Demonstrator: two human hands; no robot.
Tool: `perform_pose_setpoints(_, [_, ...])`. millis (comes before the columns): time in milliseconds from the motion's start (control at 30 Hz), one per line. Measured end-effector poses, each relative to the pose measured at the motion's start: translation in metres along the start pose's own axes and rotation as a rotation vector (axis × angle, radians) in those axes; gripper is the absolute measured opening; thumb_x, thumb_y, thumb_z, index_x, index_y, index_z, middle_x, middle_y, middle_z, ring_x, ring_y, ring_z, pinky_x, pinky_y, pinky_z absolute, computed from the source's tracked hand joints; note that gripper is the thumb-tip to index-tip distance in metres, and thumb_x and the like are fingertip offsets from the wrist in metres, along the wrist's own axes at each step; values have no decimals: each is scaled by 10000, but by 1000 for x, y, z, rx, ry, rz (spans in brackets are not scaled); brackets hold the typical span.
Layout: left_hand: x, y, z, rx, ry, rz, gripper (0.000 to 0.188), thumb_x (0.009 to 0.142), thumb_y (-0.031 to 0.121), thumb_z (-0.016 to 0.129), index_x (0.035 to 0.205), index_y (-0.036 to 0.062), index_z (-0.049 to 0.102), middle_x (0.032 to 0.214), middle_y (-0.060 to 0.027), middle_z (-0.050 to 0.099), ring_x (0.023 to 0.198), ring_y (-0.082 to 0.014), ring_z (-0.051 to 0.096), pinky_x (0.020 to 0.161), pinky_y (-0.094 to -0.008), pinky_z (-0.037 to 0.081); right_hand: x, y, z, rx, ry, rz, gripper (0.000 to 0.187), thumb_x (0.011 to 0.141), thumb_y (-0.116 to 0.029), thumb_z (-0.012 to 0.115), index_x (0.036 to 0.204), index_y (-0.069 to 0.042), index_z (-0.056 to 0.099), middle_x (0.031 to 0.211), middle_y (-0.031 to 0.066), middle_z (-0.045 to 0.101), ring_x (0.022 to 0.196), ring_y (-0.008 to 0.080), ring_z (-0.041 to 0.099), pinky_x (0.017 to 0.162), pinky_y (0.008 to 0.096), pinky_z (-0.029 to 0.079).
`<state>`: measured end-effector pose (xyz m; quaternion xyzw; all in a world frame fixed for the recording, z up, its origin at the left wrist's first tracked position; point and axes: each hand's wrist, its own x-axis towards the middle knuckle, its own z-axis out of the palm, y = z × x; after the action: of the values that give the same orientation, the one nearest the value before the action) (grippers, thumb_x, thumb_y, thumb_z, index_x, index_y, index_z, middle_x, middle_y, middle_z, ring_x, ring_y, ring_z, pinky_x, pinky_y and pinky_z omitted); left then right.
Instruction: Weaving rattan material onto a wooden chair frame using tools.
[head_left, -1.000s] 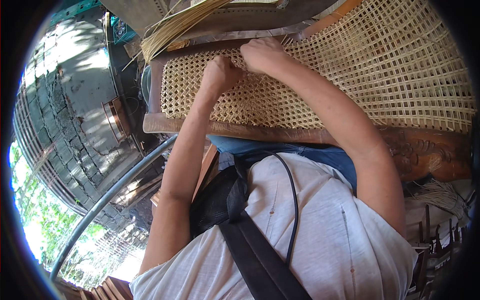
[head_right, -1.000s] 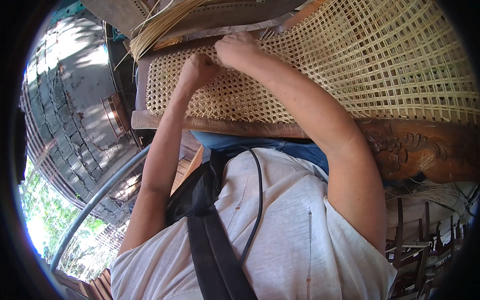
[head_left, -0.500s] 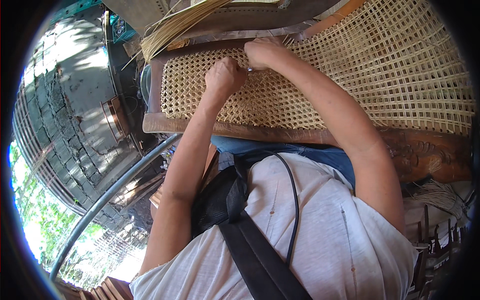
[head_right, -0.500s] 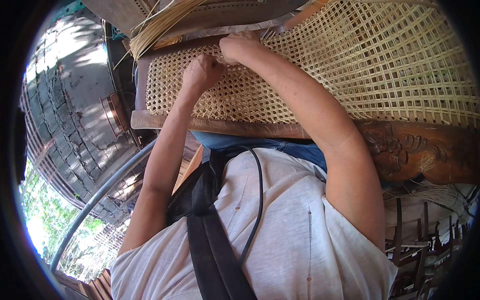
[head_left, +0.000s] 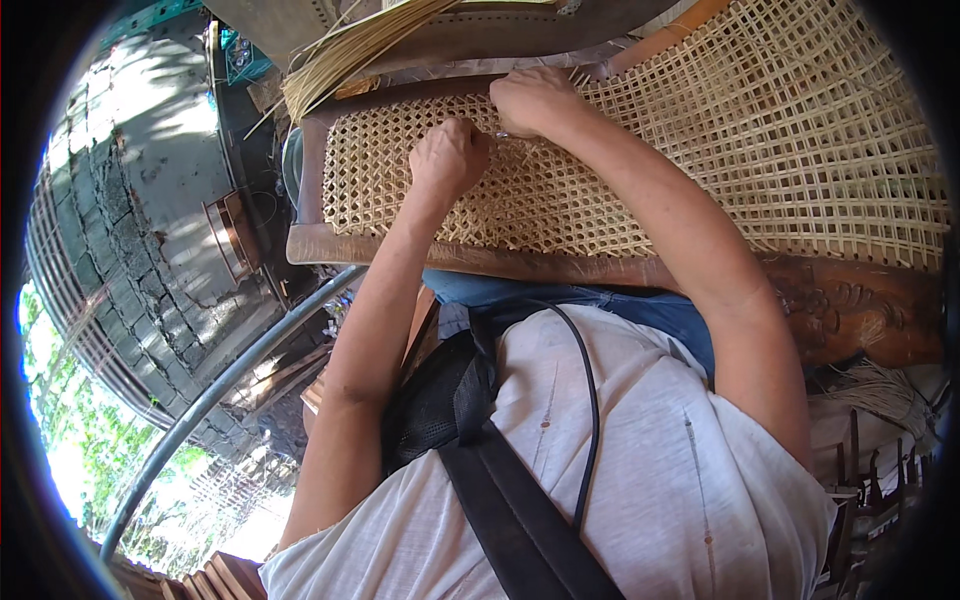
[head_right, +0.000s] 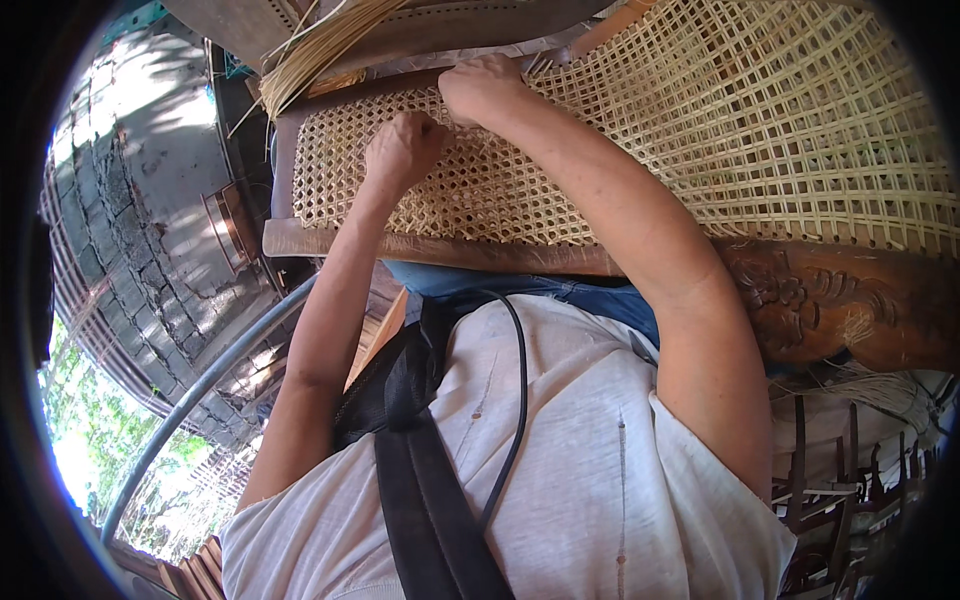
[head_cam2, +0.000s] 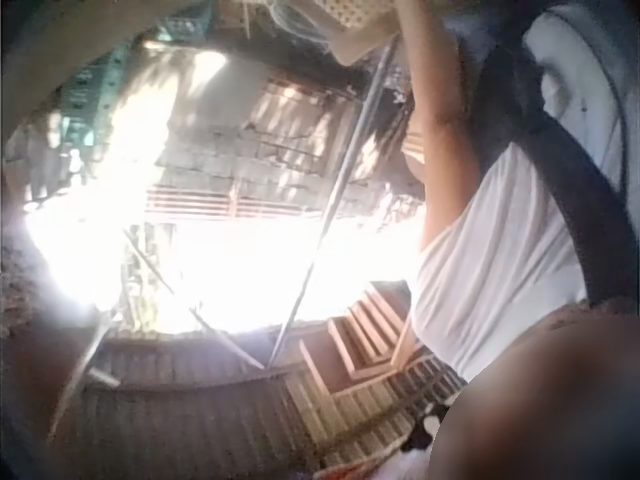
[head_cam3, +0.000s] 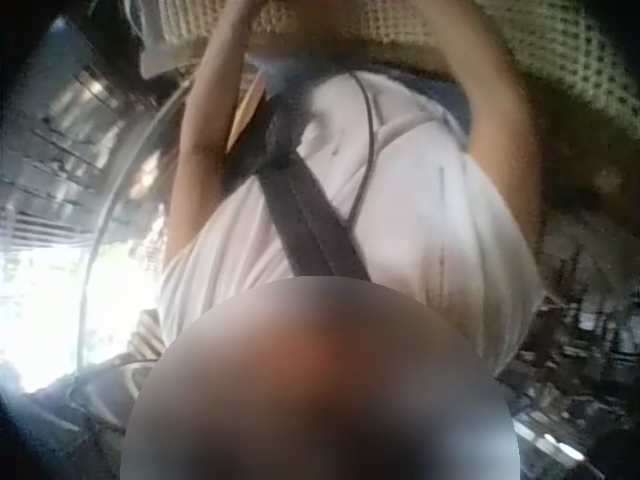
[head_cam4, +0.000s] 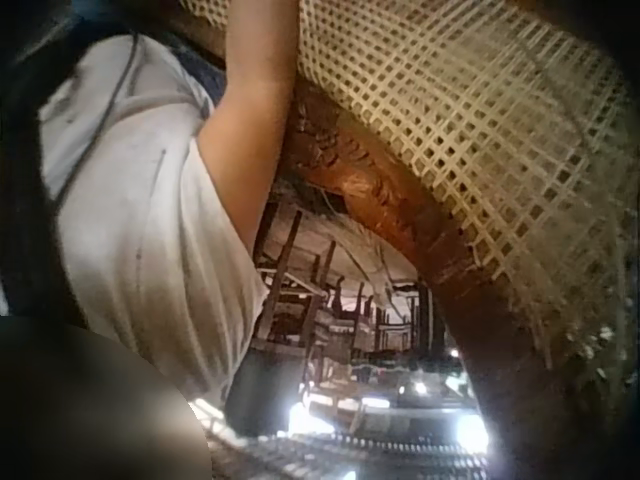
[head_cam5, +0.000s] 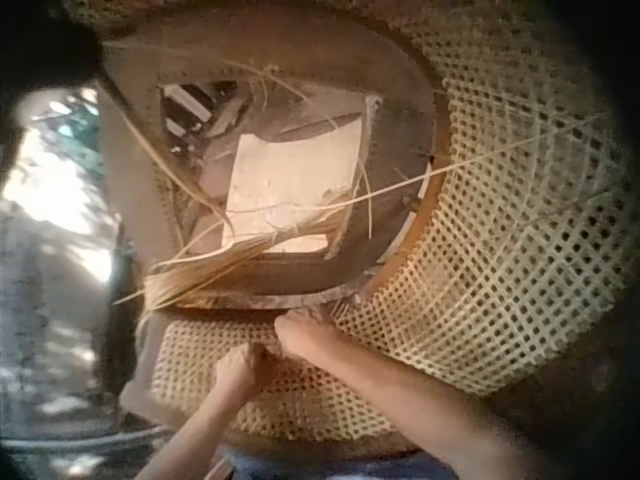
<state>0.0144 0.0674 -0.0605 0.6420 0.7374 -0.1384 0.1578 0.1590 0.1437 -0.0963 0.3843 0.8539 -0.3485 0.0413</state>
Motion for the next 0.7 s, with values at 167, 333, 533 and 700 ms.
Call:
perform_pose_setpoints(167, [-3, 11, -9, -97, -50, 57, 211, 808, 215, 599, 848, 48, 723, 806, -226, 691, 789, -393, 689, 723, -468, 548, -3, 7, 13, 48, -23, 53, 242, 884, -240, 655, 938, -14, 723, 997, 166, 727, 984, 271, 697, 860, 437, 553])
perform_pose_setpoints(333, [6, 5, 5, -177, -33, 165, 176, 792, 157, 604, 862, 52, 726, 792, -232, 682, 771, -389, 683, 701, -449, 548, -8, 58, -9, 61, 48, 292, 355, 855, -366, 730, 914, -16, 718, 924, 143, 734, 923, 279, 706, 829, 429, 553])
perform_pose_setpoints(533, [37, 29, 10, -787, -97, -66, 257, 891, 274, 658, 943, 39, 749, 788, -164, 722, 692, -252, 707, 623, -395, 540, -31, 67, -19, 136, 314, 282, 377, 837, -449, 719, 891, -75, 722, 884, 141, 728, 896, 300, 708, 804, 440, 545])
perform_pose_setpoints(700, [31, 10, -10, -400, -35, -34, 450, 875, 448, 706, 987, 15, 751, 724, -117, 712, 644, -186, 681, 621, -356, 537, -16, 49, 2, 232, 87, 119, 164, 840, -206, 657, 897, -73, 734, 904, 162, 723, 909, 310, 704, 823, 455, 547])
